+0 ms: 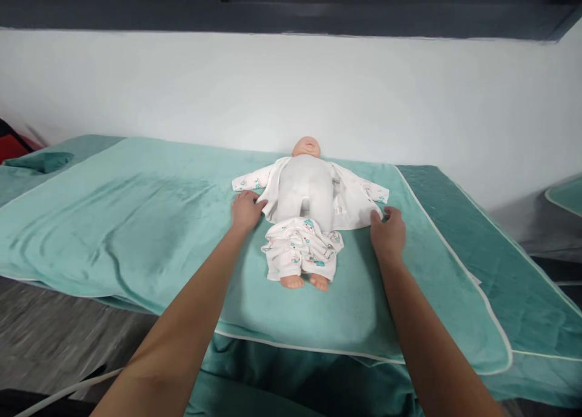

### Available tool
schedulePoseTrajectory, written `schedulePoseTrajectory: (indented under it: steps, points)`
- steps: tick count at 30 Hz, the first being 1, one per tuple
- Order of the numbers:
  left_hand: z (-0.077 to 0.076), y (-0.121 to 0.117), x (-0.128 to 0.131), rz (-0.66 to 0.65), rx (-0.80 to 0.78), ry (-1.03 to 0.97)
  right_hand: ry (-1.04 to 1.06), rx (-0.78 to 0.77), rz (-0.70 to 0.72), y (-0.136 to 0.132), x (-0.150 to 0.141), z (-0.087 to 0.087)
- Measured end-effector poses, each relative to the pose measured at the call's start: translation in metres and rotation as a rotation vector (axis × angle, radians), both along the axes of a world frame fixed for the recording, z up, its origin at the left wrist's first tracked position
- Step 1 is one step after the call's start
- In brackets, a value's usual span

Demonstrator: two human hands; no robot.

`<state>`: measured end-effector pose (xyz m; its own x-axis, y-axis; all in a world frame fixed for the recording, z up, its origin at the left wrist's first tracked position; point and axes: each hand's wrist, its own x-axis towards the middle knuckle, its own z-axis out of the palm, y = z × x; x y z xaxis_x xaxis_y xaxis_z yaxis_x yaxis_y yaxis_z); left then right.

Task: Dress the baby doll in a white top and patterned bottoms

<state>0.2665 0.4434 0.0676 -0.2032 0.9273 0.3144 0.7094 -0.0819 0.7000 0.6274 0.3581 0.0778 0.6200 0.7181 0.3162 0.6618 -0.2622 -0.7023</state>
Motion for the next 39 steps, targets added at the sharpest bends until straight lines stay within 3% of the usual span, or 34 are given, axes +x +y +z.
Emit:
schedulePoseTrajectory:
  steps: [4, 9, 14, 17, 20, 23, 26, 31, 35, 39]
  points:
    - [-0.002, -0.002, -0.014, 0.141, 0.078, -0.237, -0.072, -0.087, 0.037, 0.018, 0.013, 0.004]
    - [-0.002, 0.007, -0.027, 0.205, 0.090, -0.272, -0.118, -0.087, 0.101, 0.029, 0.034, 0.006]
    - [0.001, 0.011, -0.033, 0.226, 0.055, -0.236, -0.115, -0.012, 0.072, 0.027, 0.043, 0.003]
    - [-0.001, 0.010, -0.030, 0.224, 0.035, -0.109, -0.183, 0.036, 0.078, 0.024, 0.037, 0.003]
    - [-0.003, 0.010, -0.026, 0.187, 0.052, 0.041, -0.242, 0.182, 0.162, 0.021, 0.027, 0.007]
    - [-0.004, 0.009, -0.026, 0.124, 0.125, 0.112, -0.132, 0.278, 0.369, 0.016, 0.015, 0.012]
    - [0.000, 0.002, -0.023, 0.023, 0.251, 0.216, -0.048, 0.240, 0.621, 0.013, 0.004, 0.017]
    - [0.006, -0.020, -0.003, -0.438, 0.310, 0.421, -0.125, 0.108, 0.922, 0.012, -0.004, 0.019]
    - [0.006, -0.036, 0.008, -0.597, 0.260, 0.351, -0.094, 0.009, 1.030, 0.009, -0.007, 0.022]
    - [0.009, -0.045, 0.011, -0.656, 0.174, 0.192, 0.074, -0.097, 1.037, 0.001, -0.009, 0.026]
